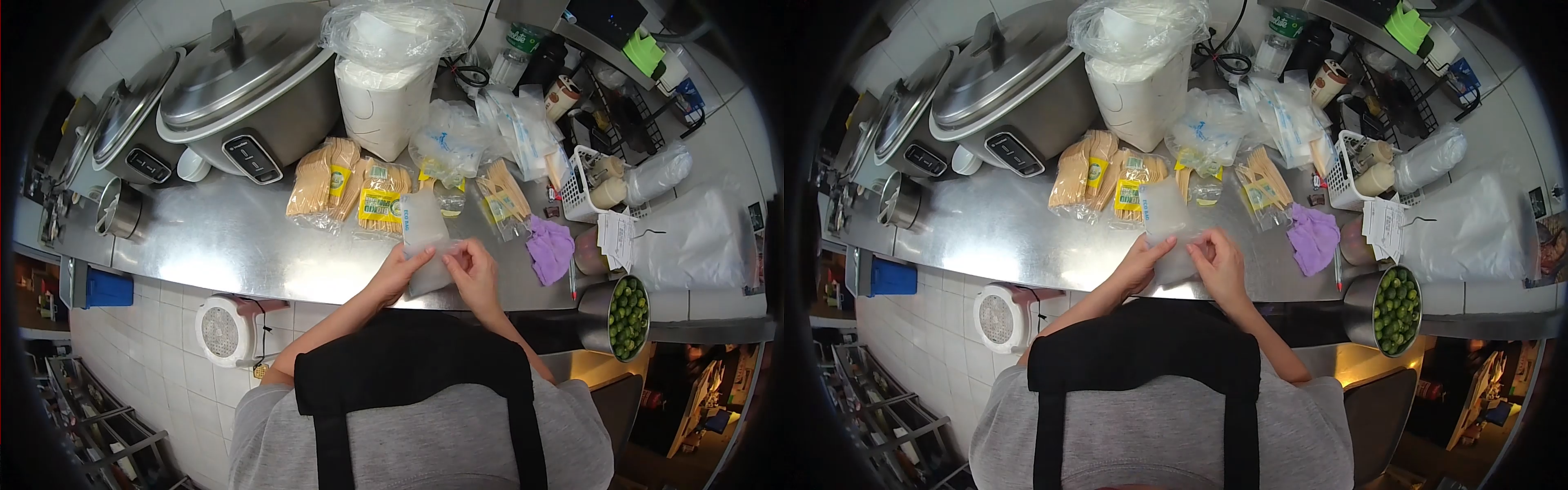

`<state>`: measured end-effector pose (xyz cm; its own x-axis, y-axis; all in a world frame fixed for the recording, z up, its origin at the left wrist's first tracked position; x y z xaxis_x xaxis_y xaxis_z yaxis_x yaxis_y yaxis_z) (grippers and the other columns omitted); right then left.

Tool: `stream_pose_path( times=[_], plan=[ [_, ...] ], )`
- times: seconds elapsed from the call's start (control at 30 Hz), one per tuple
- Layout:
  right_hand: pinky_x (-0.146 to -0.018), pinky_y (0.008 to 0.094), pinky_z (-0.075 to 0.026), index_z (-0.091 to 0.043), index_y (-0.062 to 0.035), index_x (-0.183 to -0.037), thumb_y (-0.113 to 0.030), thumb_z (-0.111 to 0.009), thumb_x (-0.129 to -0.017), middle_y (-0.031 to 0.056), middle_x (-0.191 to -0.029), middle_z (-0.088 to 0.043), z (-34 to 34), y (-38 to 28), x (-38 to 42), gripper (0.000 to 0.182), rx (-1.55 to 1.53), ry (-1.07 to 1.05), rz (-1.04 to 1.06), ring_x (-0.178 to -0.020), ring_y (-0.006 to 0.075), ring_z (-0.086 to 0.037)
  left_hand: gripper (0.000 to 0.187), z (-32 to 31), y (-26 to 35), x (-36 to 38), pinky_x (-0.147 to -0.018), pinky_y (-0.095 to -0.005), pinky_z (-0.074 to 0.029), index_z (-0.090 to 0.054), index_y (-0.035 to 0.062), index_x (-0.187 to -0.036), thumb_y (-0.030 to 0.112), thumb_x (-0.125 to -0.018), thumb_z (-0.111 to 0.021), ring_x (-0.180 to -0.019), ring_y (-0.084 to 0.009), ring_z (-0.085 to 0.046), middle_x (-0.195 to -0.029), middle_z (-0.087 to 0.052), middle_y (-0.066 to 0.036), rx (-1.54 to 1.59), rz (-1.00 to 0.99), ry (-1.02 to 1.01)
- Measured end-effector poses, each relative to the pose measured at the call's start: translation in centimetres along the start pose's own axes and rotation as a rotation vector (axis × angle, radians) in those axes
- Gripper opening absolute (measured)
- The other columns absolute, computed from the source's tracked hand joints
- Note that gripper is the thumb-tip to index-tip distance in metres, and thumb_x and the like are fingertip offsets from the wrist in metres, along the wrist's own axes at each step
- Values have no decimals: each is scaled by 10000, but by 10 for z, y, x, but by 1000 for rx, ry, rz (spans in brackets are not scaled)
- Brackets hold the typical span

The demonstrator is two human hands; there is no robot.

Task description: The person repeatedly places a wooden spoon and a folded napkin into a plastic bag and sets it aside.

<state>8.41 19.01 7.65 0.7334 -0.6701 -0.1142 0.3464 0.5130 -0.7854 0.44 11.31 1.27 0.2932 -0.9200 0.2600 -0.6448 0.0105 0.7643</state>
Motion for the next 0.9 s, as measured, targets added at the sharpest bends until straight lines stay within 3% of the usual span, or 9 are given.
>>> stream_pose_path(
  times=[0.13,0.2,0.3,0.4,0.43,0.57,0.73,0.87,0.9],
  plan=[
    [-618,264,-440,-551,-2,-884,-168,-610,-811,49,-785,-589,5,-8,-16,191,-178,230,165,-705,109,-537,371,0,-1,2,-783,-271,-451,-489,-6,-1108,303,-902,-475,-896,-123,-550,-985,-575,-74,11,71,22],
    [-581,262,-431,-541,-4,-911,-175,-622,-808,19,-747,-577,-36,13,-27,215,-738,-150,-37,-643,110,-513,401,1,-5,1,-799,-288,-451,-472,-8,-1127,328,-910,-444,-921,-139,-547,-1026,-558,-84,-37,105,-10],
    [-561,245,-424,-546,1,-904,-182,-628,-805,9,-741,-574,-46,14,-27,223,-910,-260,-202,-619,93,-504,455,0,-7,6,-807,-305,-454,-450,-14,-1153,372,-920,-395,-947,-154,-544,-1071,-541,-94,-112,183,-58],
    [-555,224,-428,-551,1,-911,-189,-618,-814,15,-730,-581,-61,51,-39,223,-617,-331,-142,-619,78,-515,510,10,-11,6,-795,-315,-463,-437,-27,-1171,411,-920,-363,-961,-168,-543,-1092,-534,-104,-203,190,-20],
    [-581,216,-436,-550,-6,-915,-190,-575,-844,21,-756,-582,-53,36,-49,199,-460,-373,34,-631,72,-519,513,10,-3,5,-815,-328,-456,-421,-27,-1187,407,-919,-367,-982,-191,-537,-1111,-524,-113,-136,115,43],
    [-639,220,-432,-535,-15,-966,-230,-490,-893,41,-829,-597,-2,4,-80,231,-595,-323,36,-715,81,-537,497,27,11,6,-730,-272,-451,-458,-17,-1149,414,-919,-365,-869,-133,-546,-1020,-557,-85,-64,79,194],
    [-629,196,-416,-547,-25,-932,-221,-506,-885,20,-832,-590,11,-15,-89,205,-583,-328,55,-699,56,-512,460,37,35,0,-523,-186,-331,-516,59,-1042,473,-897,-378,-670,-46,-462,-835,-553,0,-183,-26,217],
    [-617,189,-394,-567,-21,-860,-117,-576,-828,3,-812,-575,-9,-35,-74,102,-333,-367,74,-697,46,-496,462,36,45,0,-547,-195,-370,-512,61,-1061,471,-899,-373,-696,-51,-485,-854,-557,3,-217,-78,233],
    [-619,190,-390,-575,-18,-838,-79,-596,-806,-3,-809,-570,-10,-39,-70,72,-212,-342,80,-702,47,-496,479,31,48,0,-624,-226,-406,-492,58,-1101,476,-896,-377,-771,-83,-513,-919,-562,-15,-195,-104,192]
  ],
)
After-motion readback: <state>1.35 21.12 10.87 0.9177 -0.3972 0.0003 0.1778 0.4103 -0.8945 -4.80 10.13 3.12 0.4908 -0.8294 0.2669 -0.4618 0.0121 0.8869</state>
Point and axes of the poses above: each hand's wrist, its own x-axis away from the middle knuckle, its own z-axis out of the back of the hand, y = z × x, the point moved 10 cm from there along -x, towards the middle knuckle
